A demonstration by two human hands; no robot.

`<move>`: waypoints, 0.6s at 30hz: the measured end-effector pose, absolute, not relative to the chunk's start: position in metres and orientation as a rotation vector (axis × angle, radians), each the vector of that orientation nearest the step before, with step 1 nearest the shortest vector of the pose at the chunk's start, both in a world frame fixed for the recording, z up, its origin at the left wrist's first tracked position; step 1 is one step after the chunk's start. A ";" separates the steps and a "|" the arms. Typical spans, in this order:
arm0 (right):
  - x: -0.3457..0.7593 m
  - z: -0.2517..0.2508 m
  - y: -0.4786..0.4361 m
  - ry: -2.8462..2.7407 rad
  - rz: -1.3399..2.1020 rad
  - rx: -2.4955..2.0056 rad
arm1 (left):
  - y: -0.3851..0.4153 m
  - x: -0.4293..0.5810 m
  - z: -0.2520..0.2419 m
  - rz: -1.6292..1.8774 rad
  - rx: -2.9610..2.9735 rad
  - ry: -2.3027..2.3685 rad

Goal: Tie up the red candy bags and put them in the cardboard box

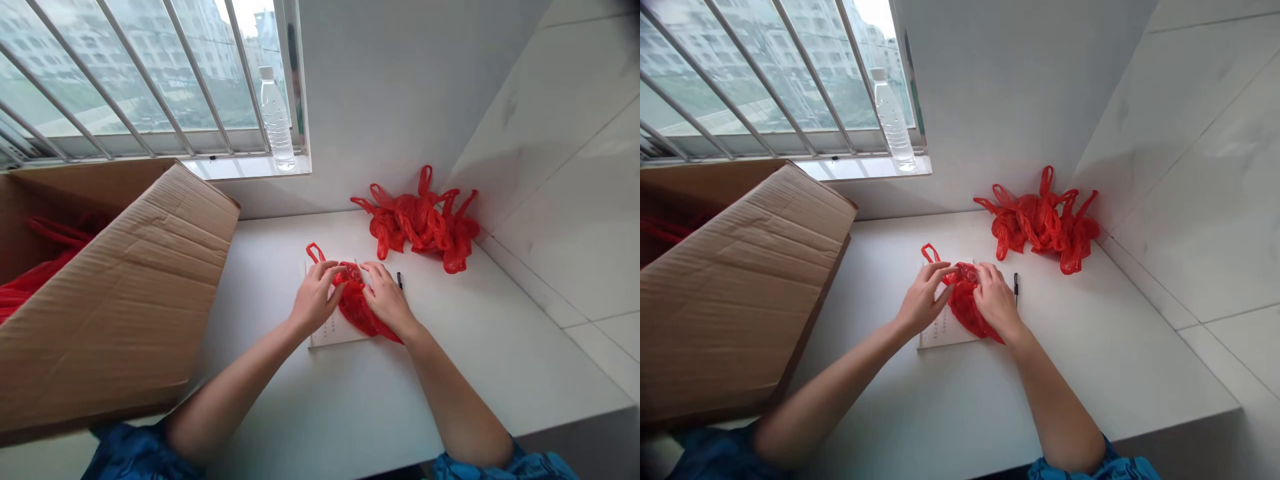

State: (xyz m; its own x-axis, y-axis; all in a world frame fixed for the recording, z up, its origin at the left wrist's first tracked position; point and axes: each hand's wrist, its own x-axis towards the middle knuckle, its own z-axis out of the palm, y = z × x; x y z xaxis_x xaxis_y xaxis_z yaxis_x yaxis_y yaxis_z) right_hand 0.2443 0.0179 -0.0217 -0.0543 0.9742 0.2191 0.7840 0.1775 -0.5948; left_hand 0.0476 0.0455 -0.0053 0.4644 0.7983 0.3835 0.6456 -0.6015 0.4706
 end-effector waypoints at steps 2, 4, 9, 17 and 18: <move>0.232 -0.034 0.021 -1.972 0.377 -1.577 | 0.050 0.061 -0.019 0.772 2.512 1.193; 0.222 -0.046 0.023 -2.076 0.368 -1.597 | 0.053 0.069 -0.037 0.655 2.549 1.206; 0.216 -0.061 0.025 -2.171 0.304 -1.683 | 0.053 0.066 -0.060 0.561 2.637 1.265; 0.215 -0.066 0.024 -2.189 0.296 -1.741 | 0.050 0.067 -0.059 0.506 2.676 1.305; 0.215 -0.068 0.025 -2.188 0.307 -1.742 | 0.050 0.067 -0.059 0.508 2.669 1.297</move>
State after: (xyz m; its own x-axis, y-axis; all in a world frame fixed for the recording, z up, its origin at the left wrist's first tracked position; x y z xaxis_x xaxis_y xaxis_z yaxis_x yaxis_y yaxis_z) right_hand 0.2151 0.0249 -0.0677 -0.2005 0.9725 0.1189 0.9020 0.2306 -0.3649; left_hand 0.0670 0.0500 -0.0590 0.5739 0.7824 0.2420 0.7383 -0.6221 0.2605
